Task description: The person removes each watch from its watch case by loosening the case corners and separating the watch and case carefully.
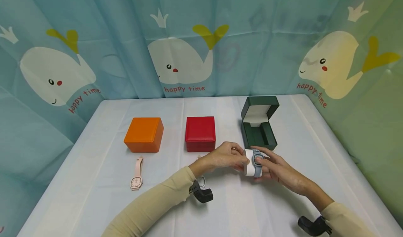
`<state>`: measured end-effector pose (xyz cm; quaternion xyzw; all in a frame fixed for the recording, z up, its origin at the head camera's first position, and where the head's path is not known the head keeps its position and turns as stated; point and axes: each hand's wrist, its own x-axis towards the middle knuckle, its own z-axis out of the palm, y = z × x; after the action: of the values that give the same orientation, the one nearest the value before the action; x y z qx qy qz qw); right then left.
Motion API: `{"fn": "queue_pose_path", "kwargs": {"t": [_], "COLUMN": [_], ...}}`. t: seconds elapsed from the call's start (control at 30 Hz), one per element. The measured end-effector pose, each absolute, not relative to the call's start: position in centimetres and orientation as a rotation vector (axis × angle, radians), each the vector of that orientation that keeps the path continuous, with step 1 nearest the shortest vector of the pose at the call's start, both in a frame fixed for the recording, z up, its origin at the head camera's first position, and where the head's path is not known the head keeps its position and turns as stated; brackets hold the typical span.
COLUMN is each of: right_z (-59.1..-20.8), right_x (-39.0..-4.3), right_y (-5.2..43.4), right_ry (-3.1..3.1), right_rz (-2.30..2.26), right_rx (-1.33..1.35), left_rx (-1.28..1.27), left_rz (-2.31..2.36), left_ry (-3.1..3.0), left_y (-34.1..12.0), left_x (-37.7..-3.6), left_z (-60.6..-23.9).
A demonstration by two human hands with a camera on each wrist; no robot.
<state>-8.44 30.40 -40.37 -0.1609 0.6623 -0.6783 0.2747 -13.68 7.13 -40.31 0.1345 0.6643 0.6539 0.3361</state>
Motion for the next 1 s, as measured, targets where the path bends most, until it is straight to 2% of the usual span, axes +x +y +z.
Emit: {"fn": "queue_pose_path", "kwargs": {"t": [1.0], "right_z": [-41.1], "right_x": [-8.0], "right_y": [31.5], "right_ry": [1.706], "right_rz": [-1.915], "right_rx": [-0.4], "left_rx": [0.363], "left_rz": [1.651], "left_ry": [1.732], "left_y": [6.8], "left_x": [-13.8], "left_z": [-40.4]}}
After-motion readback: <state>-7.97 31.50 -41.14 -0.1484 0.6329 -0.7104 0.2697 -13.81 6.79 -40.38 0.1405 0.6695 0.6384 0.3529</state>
